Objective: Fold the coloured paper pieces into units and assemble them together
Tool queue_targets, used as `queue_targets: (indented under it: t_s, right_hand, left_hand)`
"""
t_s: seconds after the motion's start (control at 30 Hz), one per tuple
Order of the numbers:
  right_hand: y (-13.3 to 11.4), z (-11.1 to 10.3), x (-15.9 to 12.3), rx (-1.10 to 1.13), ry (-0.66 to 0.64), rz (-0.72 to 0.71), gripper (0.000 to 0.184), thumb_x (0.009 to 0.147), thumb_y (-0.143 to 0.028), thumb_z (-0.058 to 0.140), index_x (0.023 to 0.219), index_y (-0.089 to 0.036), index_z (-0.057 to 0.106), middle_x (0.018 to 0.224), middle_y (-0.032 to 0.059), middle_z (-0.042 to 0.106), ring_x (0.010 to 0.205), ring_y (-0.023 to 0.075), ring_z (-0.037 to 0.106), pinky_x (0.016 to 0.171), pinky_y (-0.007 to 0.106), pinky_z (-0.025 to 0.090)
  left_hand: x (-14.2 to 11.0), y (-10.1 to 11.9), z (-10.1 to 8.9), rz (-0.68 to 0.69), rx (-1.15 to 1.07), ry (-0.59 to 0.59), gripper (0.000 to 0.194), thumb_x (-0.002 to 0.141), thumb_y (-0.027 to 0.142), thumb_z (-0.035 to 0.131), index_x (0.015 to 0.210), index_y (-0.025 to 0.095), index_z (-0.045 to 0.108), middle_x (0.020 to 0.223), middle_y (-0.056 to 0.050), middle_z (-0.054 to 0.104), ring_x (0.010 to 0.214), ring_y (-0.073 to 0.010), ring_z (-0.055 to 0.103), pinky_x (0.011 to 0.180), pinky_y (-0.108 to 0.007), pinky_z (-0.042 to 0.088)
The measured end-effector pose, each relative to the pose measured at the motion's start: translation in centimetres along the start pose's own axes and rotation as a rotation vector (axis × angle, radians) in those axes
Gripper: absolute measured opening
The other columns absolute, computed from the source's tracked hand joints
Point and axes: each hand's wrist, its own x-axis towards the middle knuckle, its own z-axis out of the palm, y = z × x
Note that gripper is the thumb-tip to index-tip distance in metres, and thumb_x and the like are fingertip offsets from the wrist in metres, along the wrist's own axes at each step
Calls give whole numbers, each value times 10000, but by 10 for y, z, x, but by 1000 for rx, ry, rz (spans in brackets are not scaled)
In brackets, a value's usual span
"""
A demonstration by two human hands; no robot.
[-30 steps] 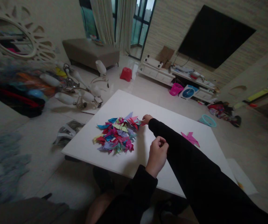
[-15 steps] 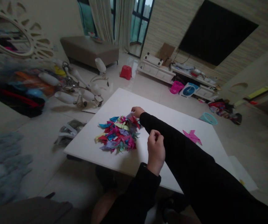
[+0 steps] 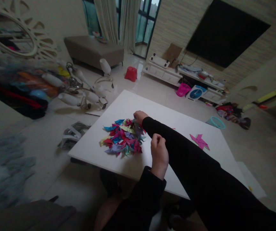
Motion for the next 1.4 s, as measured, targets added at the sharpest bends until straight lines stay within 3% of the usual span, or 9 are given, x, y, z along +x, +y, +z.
queue_targets:
  t_s: [0.27, 0.37, 0.57, 0.67, 0.77, 0.87, 1.07, 1.2, 1.4]
  right_hand:
    - [11, -37, -27, 82, 206, -13, 203, 819, -123, 637, 934, -133, 804, 1009, 127, 772, 941, 207, 691, 855, 262, 475]
    - [18, -54, -61, 269, 425, -20, 166, 828, -138, 625, 870, -132, 786, 905, 96, 765, 829, 178, 686, 810, 267, 497]
    - [46, -58, -220, 818, 894, 13, 53, 791, -201, 729, 840, -209, 746, 838, 25, 723, 785, 172, 679, 757, 318, 547]
    - [52, -28, -305, 968, 1050, 212, 101, 776, -224, 788, 868, -219, 744, 831, 16, 712, 755, 163, 669, 726, 324, 551]
    - [50, 8, -355, 1030, 1154, 341, 133, 753, -238, 812, 862, -213, 740, 854, 24, 696, 802, 177, 666, 739, 343, 556]
    - [45, 32, -372, 1094, 1153, 380, 105, 758, -245, 799, 825, -204, 730, 834, 26, 675, 798, 176, 647, 725, 337, 539]
    - [48, 40, -371, 1374, 1060, 346, 173, 729, -214, 828, 869, -219, 727, 870, 12, 666, 820, 153, 609, 756, 304, 493]
    - [45, 45, -374, 1677, 936, 332, 227, 708, -224, 844, 886, -229, 704, 870, 11, 682, 842, 167, 632, 753, 304, 499]
    - [38, 42, -382, 1801, 840, 346, 300, 605, -190, 833, 869, -228, 694, 841, -9, 685, 678, 125, 557, 626, 264, 439]
  left_hand:
    - [-6, 4, 9, -80, -28, -215, 47, 777, 209, 518, 731, 206, 525, 584, 33, 502, 555, -124, 492, 548, -243, 351]
    - [-8, 7, 9, -102, -38, -247, 41, 764, 221, 515, 755, 198, 549, 602, 19, 554, 549, -123, 529, 535, -235, 367]
    - [-6, 13, 1, -87, -83, -167, 35, 737, 230, 532, 759, 203, 530, 551, 48, 520, 508, -110, 522, 527, -224, 385]
    - [-4, 9, 1, -111, -97, -167, 67, 725, 225, 552, 786, 200, 544, 575, 46, 538, 521, -110, 545, 532, -221, 387]
    - [-4, -3, 7, -145, -53, -183, 151, 719, 208, 589, 867, 185, 584, 731, 2, 647, 602, -118, 610, 566, -226, 408]
    - [-5, -20, 15, -199, 57, -243, 208, 757, 236, 643, 949, 155, 637, 936, -85, 717, 770, -162, 677, 652, -255, 455]
    - [-5, -35, 27, -250, 70, -532, 351, 865, 390, 686, 1114, 142, 691, 1115, -154, 722, 986, -219, 680, 832, -321, 493]
    - [-8, -38, 34, -221, -11, -579, 417, 818, 369, 772, 1166, 182, 640, 1133, -121, 720, 962, -202, 678, 858, -340, 514]
    - [-18, -51, 38, -211, 15, -629, 458, 752, 368, 844, 1106, 193, 613, 1014, -72, 736, 863, -169, 673, 754, -273, 505]
